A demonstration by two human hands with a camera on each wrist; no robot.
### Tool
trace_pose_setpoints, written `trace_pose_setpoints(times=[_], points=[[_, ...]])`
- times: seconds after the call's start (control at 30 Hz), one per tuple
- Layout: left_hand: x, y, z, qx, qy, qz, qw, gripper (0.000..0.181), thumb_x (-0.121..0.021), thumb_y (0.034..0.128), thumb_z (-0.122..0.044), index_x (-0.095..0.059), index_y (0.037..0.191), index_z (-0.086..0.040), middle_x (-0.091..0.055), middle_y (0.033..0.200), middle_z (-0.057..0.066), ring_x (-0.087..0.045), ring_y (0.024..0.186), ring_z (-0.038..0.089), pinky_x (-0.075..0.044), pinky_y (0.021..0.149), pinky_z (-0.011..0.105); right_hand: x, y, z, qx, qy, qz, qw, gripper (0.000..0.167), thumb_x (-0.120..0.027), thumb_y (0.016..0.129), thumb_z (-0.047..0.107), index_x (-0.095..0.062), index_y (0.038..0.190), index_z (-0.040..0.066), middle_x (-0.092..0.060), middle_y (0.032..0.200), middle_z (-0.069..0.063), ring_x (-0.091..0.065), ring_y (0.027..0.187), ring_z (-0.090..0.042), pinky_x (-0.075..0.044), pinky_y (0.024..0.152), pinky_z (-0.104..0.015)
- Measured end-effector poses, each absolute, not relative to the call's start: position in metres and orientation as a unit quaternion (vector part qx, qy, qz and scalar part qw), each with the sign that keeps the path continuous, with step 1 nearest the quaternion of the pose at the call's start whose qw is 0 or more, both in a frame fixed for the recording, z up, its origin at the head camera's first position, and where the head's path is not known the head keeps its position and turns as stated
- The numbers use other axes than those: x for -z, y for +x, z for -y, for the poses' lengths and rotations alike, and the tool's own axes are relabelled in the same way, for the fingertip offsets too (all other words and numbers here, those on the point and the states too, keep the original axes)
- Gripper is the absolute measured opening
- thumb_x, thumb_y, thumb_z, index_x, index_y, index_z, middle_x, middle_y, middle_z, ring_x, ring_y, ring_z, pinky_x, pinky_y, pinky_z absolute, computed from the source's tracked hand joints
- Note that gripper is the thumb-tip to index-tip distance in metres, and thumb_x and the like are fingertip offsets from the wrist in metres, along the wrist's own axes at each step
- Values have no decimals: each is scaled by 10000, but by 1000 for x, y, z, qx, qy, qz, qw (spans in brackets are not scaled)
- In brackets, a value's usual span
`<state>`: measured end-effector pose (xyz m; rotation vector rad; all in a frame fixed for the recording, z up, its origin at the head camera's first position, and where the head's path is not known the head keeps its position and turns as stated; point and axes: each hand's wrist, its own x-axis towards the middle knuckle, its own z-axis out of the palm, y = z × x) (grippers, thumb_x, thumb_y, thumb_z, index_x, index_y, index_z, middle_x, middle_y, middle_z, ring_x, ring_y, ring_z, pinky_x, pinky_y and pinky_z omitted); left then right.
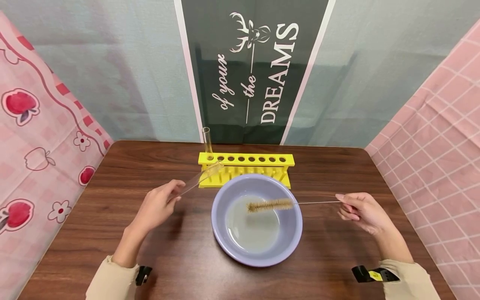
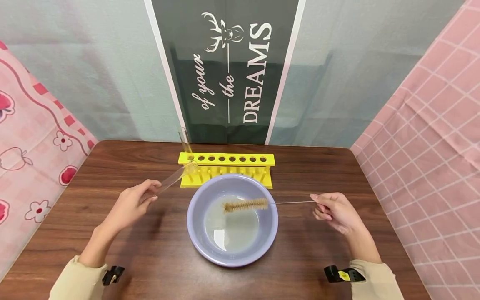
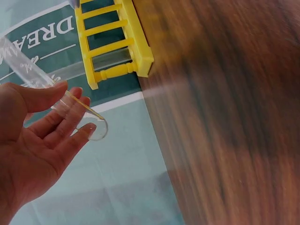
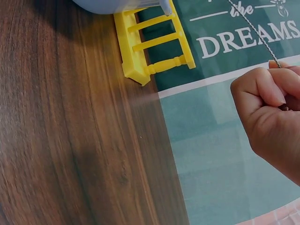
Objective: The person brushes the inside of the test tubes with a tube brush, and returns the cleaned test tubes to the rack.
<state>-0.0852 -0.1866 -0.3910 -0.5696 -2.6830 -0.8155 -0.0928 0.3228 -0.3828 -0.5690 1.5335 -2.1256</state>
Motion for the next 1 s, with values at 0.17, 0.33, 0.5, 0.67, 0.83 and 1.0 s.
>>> trace_pose_setpoints(times=[0.17, 0.33, 0.5, 0.67, 0.83, 1.0], points=[[387, -92, 178, 280, -178, 934, 130, 309, -666, 753, 56, -546, 1009, -68, -672, 856, 68, -634, 700, 235, -443, 584, 425, 388, -94, -319, 788, -205, -535, 228, 384, -166, 939, -125, -283, 589, -17, -164, 486, -96, -138, 409, -205, -152, 492, -348], [381, -101, 166, 303, -165, 931, 117, 297, -657, 771, 28, -523, 1024, -50, -666, 899, 99, -638, 789, 268, -457, 673, 453, 392, -93, -315, 799, -201, -517, 231, 389, -152, 937, -127, -282, 587, -20, -162, 487, -94, -133, 408, -202, -156, 499, -342], [372, -111, 156, 316, -156, 928, 119, 291, -673, 765, 18, -526, 1011, -29, -606, 909, 114, -585, 817, 284, -449, 700, 430, 397, -94, -311, 803, -201, -513, 228, 386, -146, 934, -132, -286, 590, -25, -162, 488, -98, -142, 413, -200, -153, 499, -346], [360, -121, 145, 324, -161, 925, 115, 284, -685, 749, 17, -535, 985, -36, -552, 844, 88, -552, 780, 238, -454, 687, 386, 401, -93, -306, 804, -188, -519, 222, 386, -170, 940, -120, -302, 590, -26, -170, 492, -97, -145, 413, -200, -146, 493, -345], [349, -132, 132, 327, -153, 926, 109, 270, -693, 738, 11, -547, 960, -42, -623, 811, 96, -588, 760, 240, -449, 686, 415, 403, -92, -301, 797, -172, -536, 217, 386, -199, 944, -111, -325, 589, -25, -188, 489, -97, -154, 412, -207, -135, 480, -355], [346, -142, 120, 333, -130, 924, 132, 248, -686, 715, 40, -552, 898, -60, -658, 783, 111, -604, 731, 258, -445, 660, 428, 405, -91, -298, 792, -170, -545, 215, 381, -217, 946, -104, -323, 588, -24, -191, 482, -95, -159, 412, -208, -127, 478, -366]])
